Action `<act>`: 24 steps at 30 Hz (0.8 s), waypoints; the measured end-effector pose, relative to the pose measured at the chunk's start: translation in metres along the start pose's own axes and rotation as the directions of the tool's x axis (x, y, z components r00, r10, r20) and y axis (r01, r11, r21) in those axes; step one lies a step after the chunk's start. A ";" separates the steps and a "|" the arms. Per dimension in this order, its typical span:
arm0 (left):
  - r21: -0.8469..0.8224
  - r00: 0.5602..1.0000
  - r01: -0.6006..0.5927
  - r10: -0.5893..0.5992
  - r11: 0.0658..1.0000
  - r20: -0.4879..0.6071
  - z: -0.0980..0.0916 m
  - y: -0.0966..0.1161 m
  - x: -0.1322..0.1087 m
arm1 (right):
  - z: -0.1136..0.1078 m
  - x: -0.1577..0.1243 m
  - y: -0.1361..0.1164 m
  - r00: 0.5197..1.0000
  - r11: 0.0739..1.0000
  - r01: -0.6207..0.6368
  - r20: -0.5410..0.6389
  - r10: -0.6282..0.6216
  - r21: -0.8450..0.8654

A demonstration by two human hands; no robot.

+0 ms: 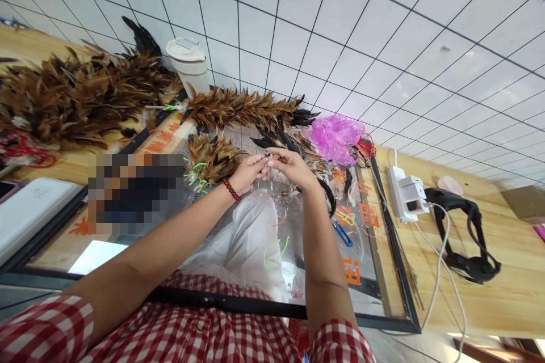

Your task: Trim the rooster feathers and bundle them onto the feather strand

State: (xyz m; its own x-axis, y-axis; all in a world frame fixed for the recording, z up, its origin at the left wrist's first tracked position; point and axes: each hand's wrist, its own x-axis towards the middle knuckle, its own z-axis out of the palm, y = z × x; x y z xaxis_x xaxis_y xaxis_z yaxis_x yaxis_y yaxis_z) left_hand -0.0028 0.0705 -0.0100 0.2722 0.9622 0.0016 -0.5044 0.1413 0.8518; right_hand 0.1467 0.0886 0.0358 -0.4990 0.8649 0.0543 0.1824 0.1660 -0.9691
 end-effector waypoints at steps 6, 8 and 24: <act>-0.003 0.996 0.023 -0.023 1.000 0.081 0.002 0.001 -0.003 | -0.001 -0.002 0.001 0.997 0.992 -0.056 -0.047 0.061 0.110; -0.004 0.995 0.023 -0.023 1.000 0.098 0.002 0.001 -0.004 | -0.001 -0.001 0.003 0.995 0.992 -0.052 -0.080 0.062 0.113; -0.028 0.979 -0.111 0.104 0.993 -0.176 -0.002 0.002 0.000 | 0.006 0.002 -0.006 0.941 0.911 -0.123 -0.337 -0.019 -0.394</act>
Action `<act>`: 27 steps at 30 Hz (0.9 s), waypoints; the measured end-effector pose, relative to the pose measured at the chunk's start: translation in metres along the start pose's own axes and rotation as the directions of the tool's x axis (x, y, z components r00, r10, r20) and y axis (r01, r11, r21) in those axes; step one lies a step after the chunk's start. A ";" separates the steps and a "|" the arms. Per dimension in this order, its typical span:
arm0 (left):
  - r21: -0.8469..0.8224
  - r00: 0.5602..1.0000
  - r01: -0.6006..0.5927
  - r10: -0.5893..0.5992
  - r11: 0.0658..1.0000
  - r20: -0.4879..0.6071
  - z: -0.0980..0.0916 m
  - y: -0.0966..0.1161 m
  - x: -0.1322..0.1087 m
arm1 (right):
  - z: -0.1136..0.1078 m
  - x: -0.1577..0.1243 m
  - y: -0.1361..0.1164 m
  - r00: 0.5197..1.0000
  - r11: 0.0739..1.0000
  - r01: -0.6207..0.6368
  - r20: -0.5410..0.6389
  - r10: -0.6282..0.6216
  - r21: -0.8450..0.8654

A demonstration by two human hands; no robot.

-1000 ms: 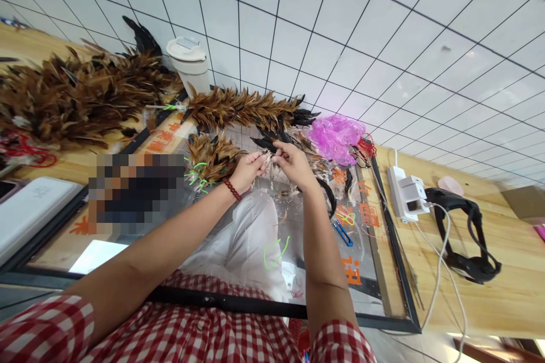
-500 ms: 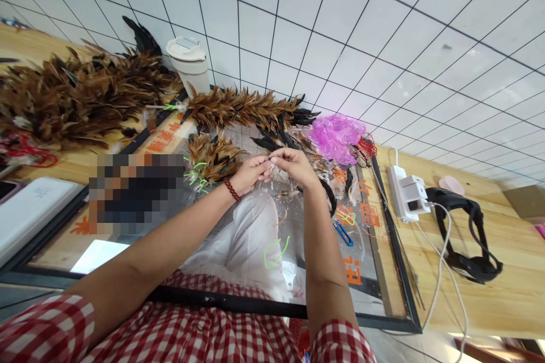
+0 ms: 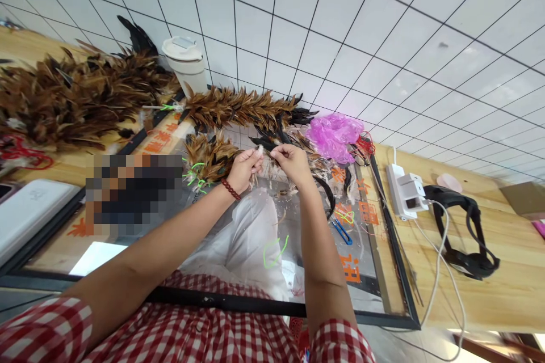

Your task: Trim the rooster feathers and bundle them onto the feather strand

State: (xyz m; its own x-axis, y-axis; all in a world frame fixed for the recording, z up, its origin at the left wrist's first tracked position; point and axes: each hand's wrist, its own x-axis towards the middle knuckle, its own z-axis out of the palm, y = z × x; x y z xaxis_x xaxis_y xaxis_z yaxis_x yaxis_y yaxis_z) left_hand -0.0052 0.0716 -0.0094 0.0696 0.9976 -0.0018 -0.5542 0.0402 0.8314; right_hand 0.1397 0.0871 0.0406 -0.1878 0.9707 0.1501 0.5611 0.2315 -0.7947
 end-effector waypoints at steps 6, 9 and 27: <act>-0.032 0.991 -0.006 0.002 0.999 -0.133 -0.001 0.002 0.003 | -0.010 -0.007 -0.002 0.898 0.854 0.213 0.440 0.021 -0.474; -0.040 0.991 0.010 -0.015 0.999 -0.136 -0.002 0.002 0.004 | -0.001 -0.005 0.004 0.835 0.829 0.327 0.550 -0.028 -0.454; -0.006 0.979 -0.060 0.058 0.998 -0.195 -0.002 -0.009 0.009 | 0.016 0.001 -0.009 0.998 0.917 -0.017 0.056 -0.006 0.398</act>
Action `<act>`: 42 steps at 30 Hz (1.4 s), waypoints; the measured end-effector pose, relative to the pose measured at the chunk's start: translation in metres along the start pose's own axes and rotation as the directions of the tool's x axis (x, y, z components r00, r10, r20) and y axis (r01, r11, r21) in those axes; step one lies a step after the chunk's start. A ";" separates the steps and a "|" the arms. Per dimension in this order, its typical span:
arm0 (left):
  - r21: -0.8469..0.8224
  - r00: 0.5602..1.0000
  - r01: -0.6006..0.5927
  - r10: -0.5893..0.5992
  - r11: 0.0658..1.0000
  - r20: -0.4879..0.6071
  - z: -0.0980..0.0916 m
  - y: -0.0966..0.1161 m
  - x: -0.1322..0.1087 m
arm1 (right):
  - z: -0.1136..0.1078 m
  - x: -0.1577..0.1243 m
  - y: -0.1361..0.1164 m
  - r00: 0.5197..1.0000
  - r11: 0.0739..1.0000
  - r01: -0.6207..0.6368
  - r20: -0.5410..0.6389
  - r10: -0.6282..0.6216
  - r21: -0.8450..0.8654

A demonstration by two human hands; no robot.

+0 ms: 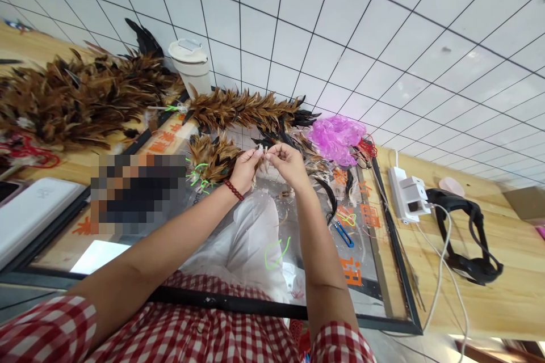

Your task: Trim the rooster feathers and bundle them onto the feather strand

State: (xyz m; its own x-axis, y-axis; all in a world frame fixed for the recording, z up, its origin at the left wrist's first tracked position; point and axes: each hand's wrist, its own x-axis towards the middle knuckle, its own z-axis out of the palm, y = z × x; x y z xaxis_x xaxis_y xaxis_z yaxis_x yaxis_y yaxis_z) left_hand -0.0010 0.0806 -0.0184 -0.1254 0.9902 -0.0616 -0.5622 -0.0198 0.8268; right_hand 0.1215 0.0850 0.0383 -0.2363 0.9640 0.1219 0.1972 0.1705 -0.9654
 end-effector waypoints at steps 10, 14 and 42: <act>0.045 0.995 0.031 -0.035 0.998 0.092 0.001 0.002 -0.004 | 0.012 0.000 0.008 0.992 0.970 0.033 -0.108 -0.061 -0.242; 0.024 0.993 0.048 -0.050 0.999 0.111 -0.001 0.003 -0.003 | 0.011 0.005 0.015 0.988 0.998 -0.036 -0.154 0.028 -0.047; 0.104 0.981 0.046 -0.065 0.993 0.182 0.000 0.005 -0.008 | 0.011 0.004 0.025 0.962 0.997 0.044 -0.265 -0.061 -0.070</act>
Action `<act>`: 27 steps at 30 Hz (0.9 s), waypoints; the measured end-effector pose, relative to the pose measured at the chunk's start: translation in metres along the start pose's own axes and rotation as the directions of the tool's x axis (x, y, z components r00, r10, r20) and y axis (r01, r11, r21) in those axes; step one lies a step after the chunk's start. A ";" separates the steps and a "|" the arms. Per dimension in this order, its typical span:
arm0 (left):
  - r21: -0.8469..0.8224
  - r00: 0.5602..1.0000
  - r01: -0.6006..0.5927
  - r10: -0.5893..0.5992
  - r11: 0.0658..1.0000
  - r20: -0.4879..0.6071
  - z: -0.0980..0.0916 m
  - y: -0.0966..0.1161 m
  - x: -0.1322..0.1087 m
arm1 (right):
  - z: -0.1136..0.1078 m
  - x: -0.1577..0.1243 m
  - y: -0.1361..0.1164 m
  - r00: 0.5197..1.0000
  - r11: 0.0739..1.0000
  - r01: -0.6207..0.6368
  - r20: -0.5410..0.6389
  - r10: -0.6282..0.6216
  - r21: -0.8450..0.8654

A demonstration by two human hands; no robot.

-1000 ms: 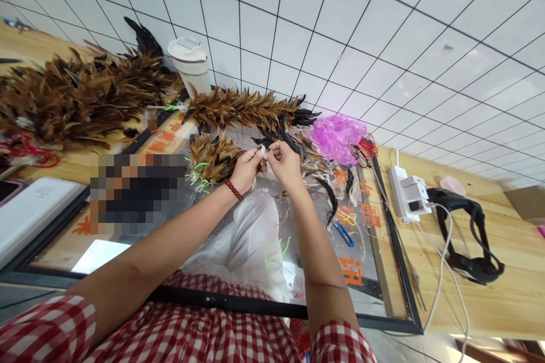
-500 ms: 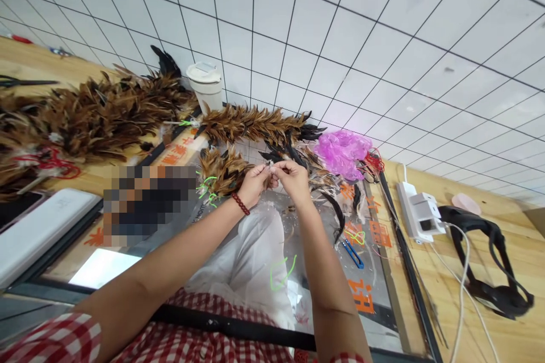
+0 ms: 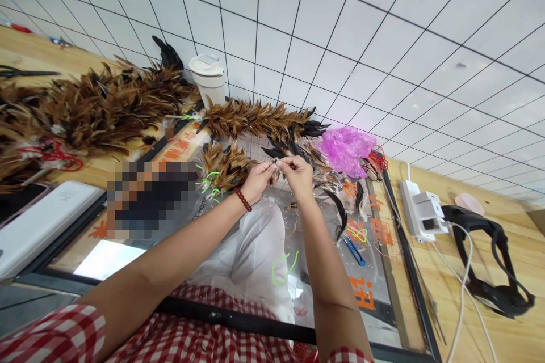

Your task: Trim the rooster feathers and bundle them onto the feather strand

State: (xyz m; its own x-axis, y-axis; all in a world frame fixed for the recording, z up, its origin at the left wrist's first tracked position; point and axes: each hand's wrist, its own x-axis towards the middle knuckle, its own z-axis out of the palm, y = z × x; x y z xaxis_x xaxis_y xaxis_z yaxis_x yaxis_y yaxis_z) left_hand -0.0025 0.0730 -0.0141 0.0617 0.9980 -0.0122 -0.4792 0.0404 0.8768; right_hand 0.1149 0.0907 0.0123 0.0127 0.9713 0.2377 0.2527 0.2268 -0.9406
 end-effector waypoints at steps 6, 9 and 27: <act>-0.013 0.996 0.045 -0.043 0.999 0.074 -0.001 0.003 0.000 | -0.003 0.002 0.001 0.994 0.992 -0.079 0.085 0.071 0.098; -0.040 0.986 0.068 -0.061 0.997 0.153 -0.002 0.006 -0.002 | -0.007 0.002 0.000 0.967 0.964 -0.165 0.228 0.116 0.209; 0.068 0.989 0.007 -0.017 0.998 0.147 -0.001 0.000 -0.001 | -0.003 0.003 -0.001 0.985 0.985 0.153 0.096 -0.145 -0.080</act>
State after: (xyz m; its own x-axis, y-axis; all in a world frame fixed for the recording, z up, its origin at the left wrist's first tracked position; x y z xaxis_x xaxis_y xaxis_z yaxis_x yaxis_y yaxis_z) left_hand -0.0036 0.0717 -0.0145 0.1981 0.9792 0.0443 -0.4179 0.0435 0.9074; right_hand 0.1175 0.0928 0.0147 -0.1168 0.9305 0.3471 0.3285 0.3660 -0.8707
